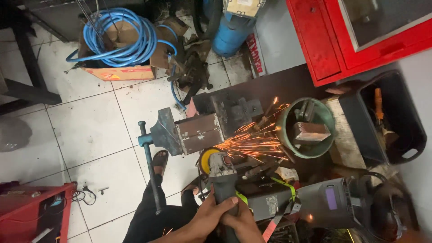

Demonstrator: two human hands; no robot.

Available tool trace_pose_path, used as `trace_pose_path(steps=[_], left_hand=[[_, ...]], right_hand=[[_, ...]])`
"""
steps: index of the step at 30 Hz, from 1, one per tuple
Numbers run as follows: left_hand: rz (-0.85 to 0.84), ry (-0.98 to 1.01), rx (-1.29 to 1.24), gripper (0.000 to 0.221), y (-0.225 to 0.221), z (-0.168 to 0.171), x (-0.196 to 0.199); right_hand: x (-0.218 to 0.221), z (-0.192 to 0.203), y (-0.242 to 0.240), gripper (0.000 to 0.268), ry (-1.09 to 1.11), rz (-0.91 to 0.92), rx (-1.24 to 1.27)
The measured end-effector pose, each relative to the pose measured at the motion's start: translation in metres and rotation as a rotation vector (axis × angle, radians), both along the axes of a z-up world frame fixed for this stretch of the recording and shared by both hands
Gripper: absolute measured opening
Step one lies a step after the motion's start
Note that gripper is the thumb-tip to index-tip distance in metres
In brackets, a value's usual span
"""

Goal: Use an angle grinder to grind the edges of a metal box held in a vise.

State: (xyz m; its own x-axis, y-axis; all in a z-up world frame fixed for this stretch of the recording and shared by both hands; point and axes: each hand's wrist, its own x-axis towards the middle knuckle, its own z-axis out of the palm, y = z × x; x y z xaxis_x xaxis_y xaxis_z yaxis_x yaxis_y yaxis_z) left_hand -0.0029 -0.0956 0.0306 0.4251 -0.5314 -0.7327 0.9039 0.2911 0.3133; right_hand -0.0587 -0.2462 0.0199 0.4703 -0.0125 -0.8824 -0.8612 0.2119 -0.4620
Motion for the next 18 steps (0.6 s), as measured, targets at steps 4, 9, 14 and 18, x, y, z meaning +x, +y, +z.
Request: trace_pose_path(steps=[4,9,14,18], left_hand=[[-0.012,-0.034,-0.002,0.064,0.005,-0.011,-0.009],[-0.013,0.039,-0.012,0.058,0.013,-0.013,-0.009],[-0.014,0.051,-0.037,0.059,0.020,-0.021,-0.013],[-0.010,0.072,-0.048,0.060,0.024,-0.036,-0.019]], right_hand=[[-0.001,0.002,0.006,0.069,-0.078,0.057,-0.070],[0.000,0.007,0.018,0.072,-0.059,0.088,-0.125],[-0.002,0.009,0.030,0.068,-0.205,0.090,-0.160],[-0.005,0.008,0.034,0.065,-0.253,0.189,-0.229]])
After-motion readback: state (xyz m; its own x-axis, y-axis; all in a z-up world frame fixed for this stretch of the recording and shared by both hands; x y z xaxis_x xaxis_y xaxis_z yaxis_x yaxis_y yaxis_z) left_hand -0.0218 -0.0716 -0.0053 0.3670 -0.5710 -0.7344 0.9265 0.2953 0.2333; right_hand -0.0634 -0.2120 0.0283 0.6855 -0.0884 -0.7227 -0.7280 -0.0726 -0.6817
